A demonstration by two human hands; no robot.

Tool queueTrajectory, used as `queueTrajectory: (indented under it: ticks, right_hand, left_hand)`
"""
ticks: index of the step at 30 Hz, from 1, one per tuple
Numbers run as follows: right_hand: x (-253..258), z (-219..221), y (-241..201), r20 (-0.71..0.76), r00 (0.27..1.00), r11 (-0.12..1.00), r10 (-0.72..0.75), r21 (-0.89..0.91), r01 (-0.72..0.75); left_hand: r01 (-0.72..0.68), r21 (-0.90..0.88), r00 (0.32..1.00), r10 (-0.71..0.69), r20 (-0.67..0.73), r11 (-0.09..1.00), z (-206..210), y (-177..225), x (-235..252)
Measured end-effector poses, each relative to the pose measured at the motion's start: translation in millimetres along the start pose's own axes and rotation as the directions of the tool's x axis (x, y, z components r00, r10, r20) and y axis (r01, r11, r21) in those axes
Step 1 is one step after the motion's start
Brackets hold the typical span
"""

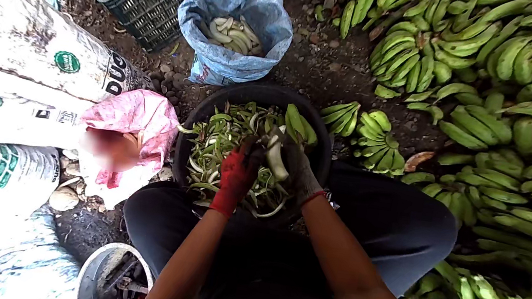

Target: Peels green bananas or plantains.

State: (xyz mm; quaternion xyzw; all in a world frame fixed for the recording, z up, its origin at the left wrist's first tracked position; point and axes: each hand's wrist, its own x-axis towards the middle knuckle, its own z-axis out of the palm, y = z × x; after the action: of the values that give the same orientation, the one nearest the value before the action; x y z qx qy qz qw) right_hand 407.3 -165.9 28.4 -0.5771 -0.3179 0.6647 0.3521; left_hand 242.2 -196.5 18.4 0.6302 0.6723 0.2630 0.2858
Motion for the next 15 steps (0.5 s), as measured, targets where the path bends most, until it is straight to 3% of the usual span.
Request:
queueTrajectory:
  ticks: [4,6,8,12,15]
  right_hand:
    - [21,12,-14,-0.317,0.946,0.997,-0.067,-0.042,0.057]
    - [31,21,-17,-0.394,0.916,0.996,-0.076,0.015,0.088]
    - [23,29,-15,-0.407,0.907,0.993,-0.114,-0.061,0.097]
    - [-10,20,-5,-0.092,0.959,0.908,-0.268,-0.358,0.22]
    - [-8,3,-4,0.157,0.974,0.888,-0.162,-0.408,0.213]
  left_hand:
    - [-0.09,0.048,0.993,0.094,-0.076,0.995,19,10,-27]
    - [-0.069,0.066,0.986,0.078,-0.144,0.995,22,10,-32]
    - [-0.037,0.074,0.982,0.05,-0.18,0.997,19,9,-26]
    - [0.021,0.026,0.999,-0.021,-0.028,0.999,0,2,-3]
    - [0.044,-0.096,0.993,-0.033,0.113,0.994,-20,-10,13]
